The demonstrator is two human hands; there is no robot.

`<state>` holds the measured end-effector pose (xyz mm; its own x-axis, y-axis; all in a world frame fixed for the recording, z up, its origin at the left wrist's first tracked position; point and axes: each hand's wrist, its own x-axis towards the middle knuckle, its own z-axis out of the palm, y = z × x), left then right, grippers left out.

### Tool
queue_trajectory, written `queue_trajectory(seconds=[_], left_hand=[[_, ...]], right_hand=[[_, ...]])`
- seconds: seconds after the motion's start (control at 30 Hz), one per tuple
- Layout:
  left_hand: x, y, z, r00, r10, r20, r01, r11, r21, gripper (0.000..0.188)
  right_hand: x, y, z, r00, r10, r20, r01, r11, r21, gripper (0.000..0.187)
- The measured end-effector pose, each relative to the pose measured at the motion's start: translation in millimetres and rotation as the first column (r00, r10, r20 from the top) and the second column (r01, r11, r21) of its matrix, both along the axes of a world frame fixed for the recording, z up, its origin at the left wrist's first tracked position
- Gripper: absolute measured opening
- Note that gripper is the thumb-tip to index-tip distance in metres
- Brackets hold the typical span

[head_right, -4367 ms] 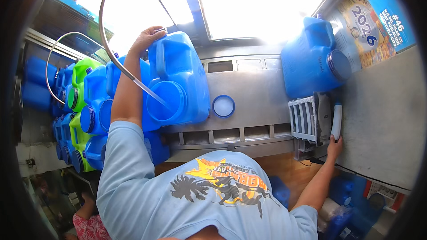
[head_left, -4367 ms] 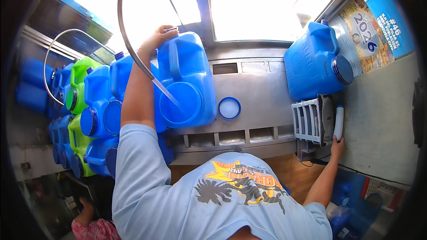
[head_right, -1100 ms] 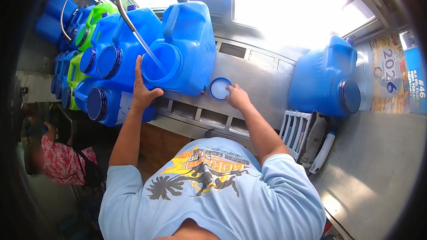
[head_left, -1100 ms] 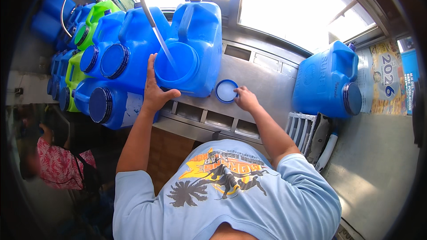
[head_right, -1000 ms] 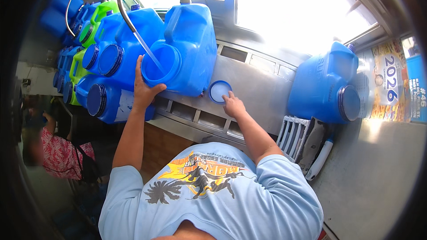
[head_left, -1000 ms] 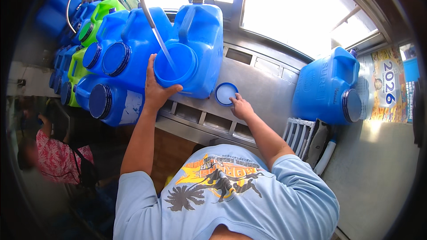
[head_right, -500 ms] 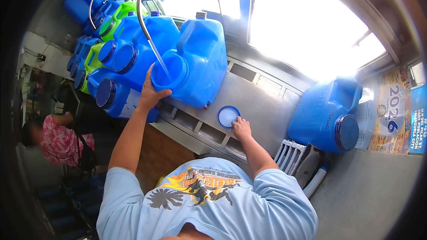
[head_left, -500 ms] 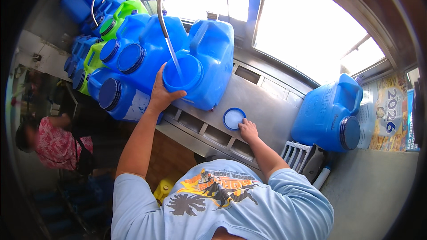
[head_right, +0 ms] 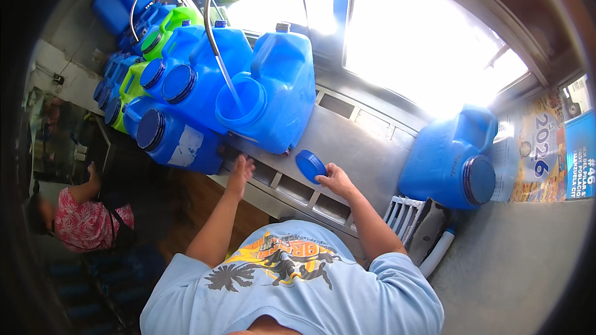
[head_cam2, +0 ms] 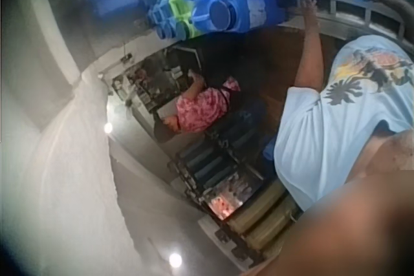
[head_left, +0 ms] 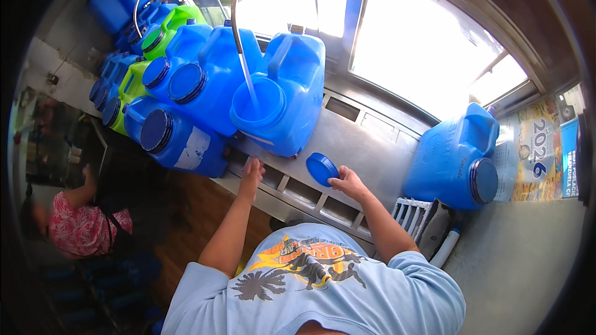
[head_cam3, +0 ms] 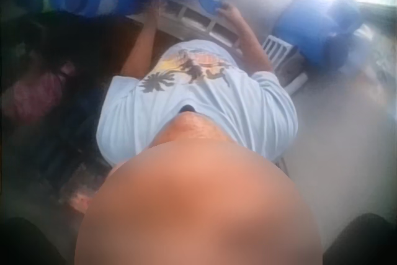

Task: The person fills several blue plastic jerrycans with water from a dispenser tap, then seals each with a cap and applies a heat-seal using a handheld device. The person moves the filled jerrycans to the floor and repeats the process for additional containers.

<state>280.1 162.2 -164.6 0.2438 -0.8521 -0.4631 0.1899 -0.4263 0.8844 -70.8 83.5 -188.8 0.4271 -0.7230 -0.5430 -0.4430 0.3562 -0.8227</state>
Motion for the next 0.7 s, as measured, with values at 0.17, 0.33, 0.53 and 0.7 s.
queue_trajectory(seconds=[0.17, 0.33, 0.53, 0.7], left_hand=[[-43, 26, 4, 0.776, -0.097, -0.624, 0.222, 0.967, 0.125, 0.107], [-80, -2, 49, 0.542, -0.161, -0.825, 0.145, 0.985, -0.098, 0.103], [-81, -9, 79, 0.536, -0.229, -0.812, 0.155, 0.973, -0.172, 0.101], [-85, -2, 82, 0.389, -0.156, -0.908, 0.095, 0.987, -0.129, 0.116]], right_hand=[[11, 14, 45, 0.756, -0.202, 0.623, -0.111, 0.898, 0.426, 0.026], [42, 14, 63, 0.916, -0.091, 0.390, -0.019, 0.963, 0.269, 0.040], [37, 17, 97, 0.942, -0.002, 0.336, 0.012, 1.000, -0.026, 0.045], [34, 15, 100, 0.674, -0.295, 0.677, -0.108, 0.867, 0.486, 0.048]])
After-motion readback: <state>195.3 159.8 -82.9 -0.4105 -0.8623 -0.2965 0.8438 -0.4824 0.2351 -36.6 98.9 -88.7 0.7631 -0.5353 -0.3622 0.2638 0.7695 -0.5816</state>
